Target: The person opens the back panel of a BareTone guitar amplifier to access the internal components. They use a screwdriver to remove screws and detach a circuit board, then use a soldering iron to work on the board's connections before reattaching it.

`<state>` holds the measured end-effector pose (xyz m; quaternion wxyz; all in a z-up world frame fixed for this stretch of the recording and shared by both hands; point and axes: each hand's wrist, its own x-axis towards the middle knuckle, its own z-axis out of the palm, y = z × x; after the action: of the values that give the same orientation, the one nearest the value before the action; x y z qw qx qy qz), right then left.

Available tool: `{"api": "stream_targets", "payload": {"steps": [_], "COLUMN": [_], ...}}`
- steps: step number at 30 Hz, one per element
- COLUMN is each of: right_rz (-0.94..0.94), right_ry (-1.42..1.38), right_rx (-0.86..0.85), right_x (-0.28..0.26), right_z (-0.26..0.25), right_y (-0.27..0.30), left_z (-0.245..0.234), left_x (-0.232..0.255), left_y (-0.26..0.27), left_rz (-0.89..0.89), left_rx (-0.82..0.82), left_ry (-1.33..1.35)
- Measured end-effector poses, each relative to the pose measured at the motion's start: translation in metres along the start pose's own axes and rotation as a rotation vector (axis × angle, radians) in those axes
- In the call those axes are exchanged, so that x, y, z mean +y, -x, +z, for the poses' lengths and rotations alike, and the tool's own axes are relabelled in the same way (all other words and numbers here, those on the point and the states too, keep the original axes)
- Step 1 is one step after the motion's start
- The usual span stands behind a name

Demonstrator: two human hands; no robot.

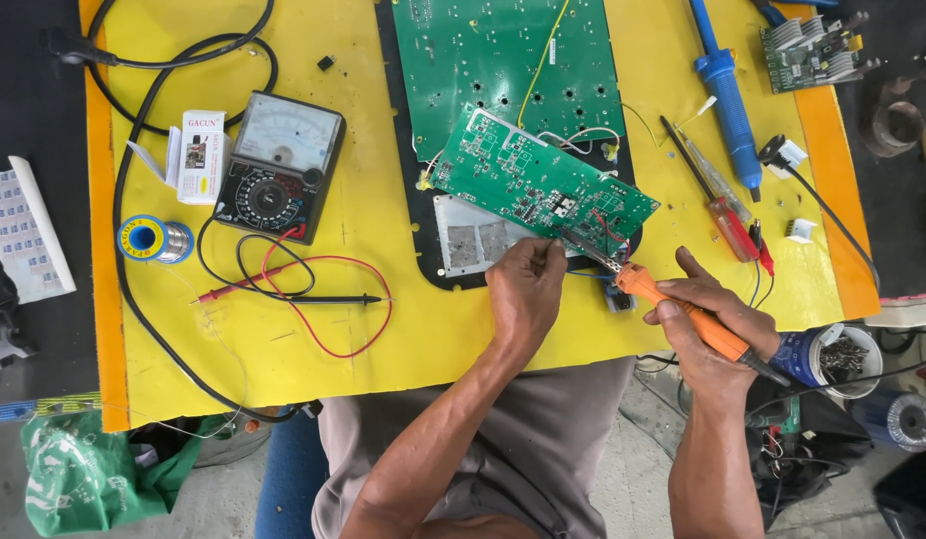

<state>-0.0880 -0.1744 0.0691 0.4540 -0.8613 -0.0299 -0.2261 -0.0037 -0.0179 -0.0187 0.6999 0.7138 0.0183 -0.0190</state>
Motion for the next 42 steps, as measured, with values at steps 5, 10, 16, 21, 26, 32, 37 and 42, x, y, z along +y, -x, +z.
{"api": "stream_targets", "payload": {"steps": [5,10,16,21,26,32,37,42], "right_rz": [-0.035,-0.050,-0.093,-0.088,-0.114,-0.110,-0.086,-0.052], "right_ry": [-0.054,-0.098,-0.118,-0.134,-0.141,-0.141,-0.139,-0.151], "right_rx": [0.061,0.186,0.259,0.285,0.261,0.278,0.303,0.364], "right_x": [-0.009,0.011,0.012,0.014,0.015,0.017,0.017,0.019], "right_z": [0.004,0.005,0.004,0.006,0.008,0.008,0.004,-0.004], "right_y": [-0.003,0.013,0.019,0.021,0.022,0.025,0.029,0.027], "left_z": [-0.001,-0.001,0.001,0.001,0.002,0.000,0.000,0.000], "left_x": [0.002,0.002,-0.001,-0.001,-0.003,0.003,0.003,0.002], "left_y": [0.000,0.002,0.001,0.002,0.001,0.001,0.001,0.001], "left_rz": [0.000,0.003,-0.023,-0.005,-0.034,-0.052,-0.037,-0.039], "left_rx": [-0.005,-0.004,-0.004,-0.001,0.006,0.001,0.009,0.000], "left_ry": [-0.004,0.015,0.010,0.003,0.005,0.015,0.022,0.018]}}
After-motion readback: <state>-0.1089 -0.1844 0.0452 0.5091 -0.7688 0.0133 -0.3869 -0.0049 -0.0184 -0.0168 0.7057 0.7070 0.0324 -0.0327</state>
